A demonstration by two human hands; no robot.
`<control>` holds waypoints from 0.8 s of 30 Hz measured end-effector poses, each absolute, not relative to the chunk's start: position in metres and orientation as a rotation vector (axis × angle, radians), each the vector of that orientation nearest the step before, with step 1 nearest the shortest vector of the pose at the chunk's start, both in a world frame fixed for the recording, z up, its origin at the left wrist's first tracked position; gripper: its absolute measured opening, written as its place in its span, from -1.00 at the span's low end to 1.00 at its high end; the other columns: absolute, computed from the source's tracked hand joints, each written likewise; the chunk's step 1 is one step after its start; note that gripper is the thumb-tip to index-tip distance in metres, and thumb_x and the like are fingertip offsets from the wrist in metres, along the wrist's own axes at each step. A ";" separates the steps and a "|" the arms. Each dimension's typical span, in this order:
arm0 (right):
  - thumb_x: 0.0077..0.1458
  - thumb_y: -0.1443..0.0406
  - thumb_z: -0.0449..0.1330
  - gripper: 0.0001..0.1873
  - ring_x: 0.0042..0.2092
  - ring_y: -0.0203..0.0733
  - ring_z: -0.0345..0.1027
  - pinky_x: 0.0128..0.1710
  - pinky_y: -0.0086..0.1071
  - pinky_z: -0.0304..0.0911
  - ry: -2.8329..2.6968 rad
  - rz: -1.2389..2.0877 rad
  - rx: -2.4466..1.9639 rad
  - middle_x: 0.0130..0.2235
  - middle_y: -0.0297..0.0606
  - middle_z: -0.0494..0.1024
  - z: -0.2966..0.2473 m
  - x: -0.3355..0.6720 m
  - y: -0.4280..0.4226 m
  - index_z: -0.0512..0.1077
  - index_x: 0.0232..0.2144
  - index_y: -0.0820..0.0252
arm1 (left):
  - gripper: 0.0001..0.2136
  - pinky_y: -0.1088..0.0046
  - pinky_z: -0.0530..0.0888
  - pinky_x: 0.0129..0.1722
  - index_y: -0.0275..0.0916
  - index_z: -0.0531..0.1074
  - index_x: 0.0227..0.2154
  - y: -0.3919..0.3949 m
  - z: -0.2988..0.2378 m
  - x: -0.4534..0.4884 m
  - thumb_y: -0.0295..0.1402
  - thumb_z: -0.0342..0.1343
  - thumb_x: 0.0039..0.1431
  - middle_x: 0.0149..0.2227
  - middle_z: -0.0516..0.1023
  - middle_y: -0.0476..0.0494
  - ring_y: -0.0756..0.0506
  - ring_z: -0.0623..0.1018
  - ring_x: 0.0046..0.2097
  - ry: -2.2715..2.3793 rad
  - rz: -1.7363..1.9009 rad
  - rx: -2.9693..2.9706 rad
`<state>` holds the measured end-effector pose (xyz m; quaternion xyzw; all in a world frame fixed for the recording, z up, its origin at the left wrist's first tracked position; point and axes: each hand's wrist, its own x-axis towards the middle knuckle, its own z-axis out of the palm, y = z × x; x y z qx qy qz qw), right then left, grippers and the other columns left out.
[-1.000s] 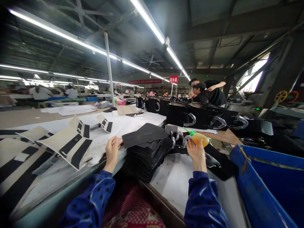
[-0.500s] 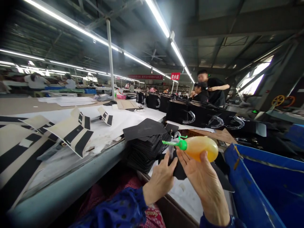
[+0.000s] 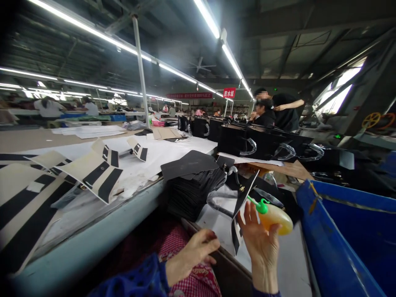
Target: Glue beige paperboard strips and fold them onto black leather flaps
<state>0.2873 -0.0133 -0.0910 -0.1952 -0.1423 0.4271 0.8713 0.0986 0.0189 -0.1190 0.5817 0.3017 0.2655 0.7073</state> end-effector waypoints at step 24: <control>-0.40 -0.18 0.54 -0.35 0.17 0.33 0.31 0.26 0.49 -0.28 -0.393 1.178 -0.248 0.01 -0.14 0.57 -0.168 0.266 0.003 0.62 -0.26 -0.04 | -0.28 0.09 0.42 0.12 -0.35 0.44 0.07 0.106 0.052 0.213 0.24 0.03 0.14 0.17 0.49 -0.53 -0.44 0.51 0.17 0.685 0.301 2.486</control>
